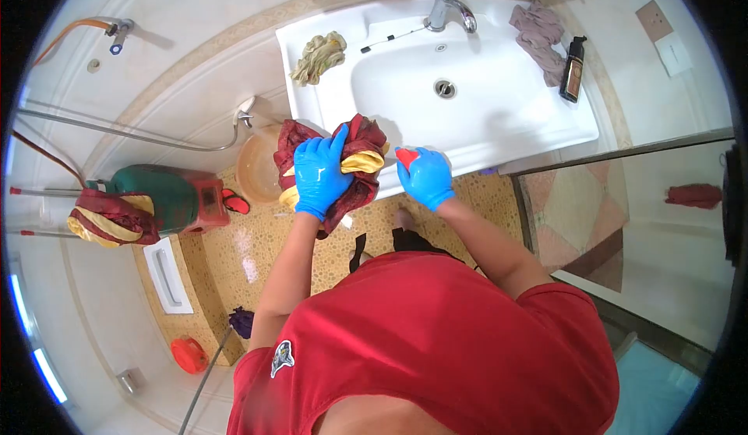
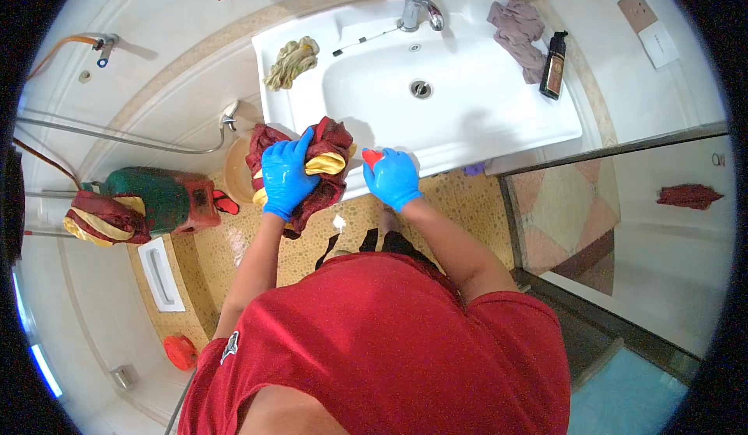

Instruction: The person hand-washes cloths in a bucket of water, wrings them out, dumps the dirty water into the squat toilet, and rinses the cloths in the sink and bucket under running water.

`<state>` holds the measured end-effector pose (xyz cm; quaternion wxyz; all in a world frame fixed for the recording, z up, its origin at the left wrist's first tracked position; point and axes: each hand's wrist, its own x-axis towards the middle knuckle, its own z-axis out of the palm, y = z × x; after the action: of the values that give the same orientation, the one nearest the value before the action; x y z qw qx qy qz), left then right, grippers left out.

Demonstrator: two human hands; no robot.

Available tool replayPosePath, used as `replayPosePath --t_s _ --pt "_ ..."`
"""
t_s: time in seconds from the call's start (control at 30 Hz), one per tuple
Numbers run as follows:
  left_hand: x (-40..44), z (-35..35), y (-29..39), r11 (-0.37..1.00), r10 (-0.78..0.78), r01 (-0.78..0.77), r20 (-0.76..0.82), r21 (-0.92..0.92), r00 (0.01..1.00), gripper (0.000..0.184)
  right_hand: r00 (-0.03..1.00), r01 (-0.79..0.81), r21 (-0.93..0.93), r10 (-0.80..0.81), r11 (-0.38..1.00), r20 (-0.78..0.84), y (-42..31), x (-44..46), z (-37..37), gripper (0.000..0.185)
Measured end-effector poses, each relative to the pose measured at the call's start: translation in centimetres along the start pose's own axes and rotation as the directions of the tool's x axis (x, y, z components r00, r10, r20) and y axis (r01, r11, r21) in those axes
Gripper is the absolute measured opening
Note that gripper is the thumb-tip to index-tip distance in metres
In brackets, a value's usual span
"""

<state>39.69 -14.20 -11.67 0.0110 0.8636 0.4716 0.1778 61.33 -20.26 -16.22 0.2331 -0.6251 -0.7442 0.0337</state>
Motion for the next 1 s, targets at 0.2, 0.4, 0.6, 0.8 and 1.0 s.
replayPosePath --t_s 0.2,0.4,0.6,0.8,1.0 --pt "0.0 0.0 0.1 1.000 -0.010 0.010 -0.014 0.000 1.000 0.076 1.000 0.015 -0.024 -0.015 1.000 0.000 0.1 -0.1 0.1 0.021" --pt "0.1 -0.1 0.0 1.000 0.008 -0.008 -0.007 -0.002 1.000 0.070 1.000 0.025 -0.034 -0.025 0.999 0.012 -0.1 0.2 -0.2 0.020" --pt "0.1 -0.2 0.1 1.000 -0.012 0.012 -0.003 0.001 1.000 0.074 1.000 0.029 -0.049 -0.029 0.998 0.001 -0.2 0.0 -0.1 0.021" --pt "0.2 -0.1 0.0 1.000 0.000 0.000 -0.026 -0.027 1.000 0.072 1.000 -0.014 -0.026 0.014 1.000 -0.001 0.3 -0.2 0.8 0.022" --pt "0.2 -0.4 0.1 1.000 0.003 -0.003 -0.023 -0.009 1.000 0.072 1.000 -0.008 0.002 0.008 1.000 -0.021 0.6 -0.2 1.2 0.022"
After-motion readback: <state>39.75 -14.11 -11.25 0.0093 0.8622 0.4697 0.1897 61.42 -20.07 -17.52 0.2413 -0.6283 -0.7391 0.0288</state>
